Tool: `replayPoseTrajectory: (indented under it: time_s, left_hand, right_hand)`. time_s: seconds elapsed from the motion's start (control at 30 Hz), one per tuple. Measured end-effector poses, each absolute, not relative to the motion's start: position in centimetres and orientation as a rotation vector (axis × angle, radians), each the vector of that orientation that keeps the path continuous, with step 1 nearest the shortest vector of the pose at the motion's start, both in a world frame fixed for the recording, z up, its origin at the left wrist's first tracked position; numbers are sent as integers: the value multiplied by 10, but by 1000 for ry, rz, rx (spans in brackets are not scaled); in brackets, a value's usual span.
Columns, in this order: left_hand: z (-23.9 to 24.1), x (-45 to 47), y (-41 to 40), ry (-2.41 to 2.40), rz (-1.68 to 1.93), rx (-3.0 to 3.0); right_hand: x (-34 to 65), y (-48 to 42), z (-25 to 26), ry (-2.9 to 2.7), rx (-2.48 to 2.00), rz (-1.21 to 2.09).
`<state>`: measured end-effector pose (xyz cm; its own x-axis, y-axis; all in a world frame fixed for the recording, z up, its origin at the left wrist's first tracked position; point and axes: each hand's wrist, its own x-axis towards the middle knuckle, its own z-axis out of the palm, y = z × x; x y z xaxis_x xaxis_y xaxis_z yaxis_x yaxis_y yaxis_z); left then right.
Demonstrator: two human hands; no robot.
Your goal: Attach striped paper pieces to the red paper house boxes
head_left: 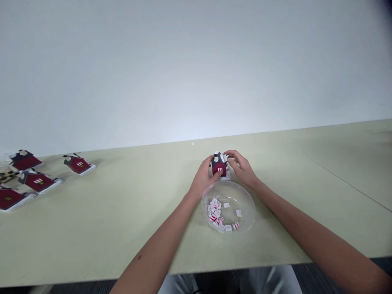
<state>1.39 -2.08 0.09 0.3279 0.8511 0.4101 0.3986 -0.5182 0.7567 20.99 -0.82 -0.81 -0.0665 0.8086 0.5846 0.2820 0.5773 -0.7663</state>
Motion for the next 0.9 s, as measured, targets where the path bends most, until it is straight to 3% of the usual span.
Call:
replayPoseTrajectory:
  time_s: [0.9]
  left_hand:
    - [-1,14,-20,1119,1113,2103]
  right_hand:
    - [208,-8,-9,-1688,-885,402]
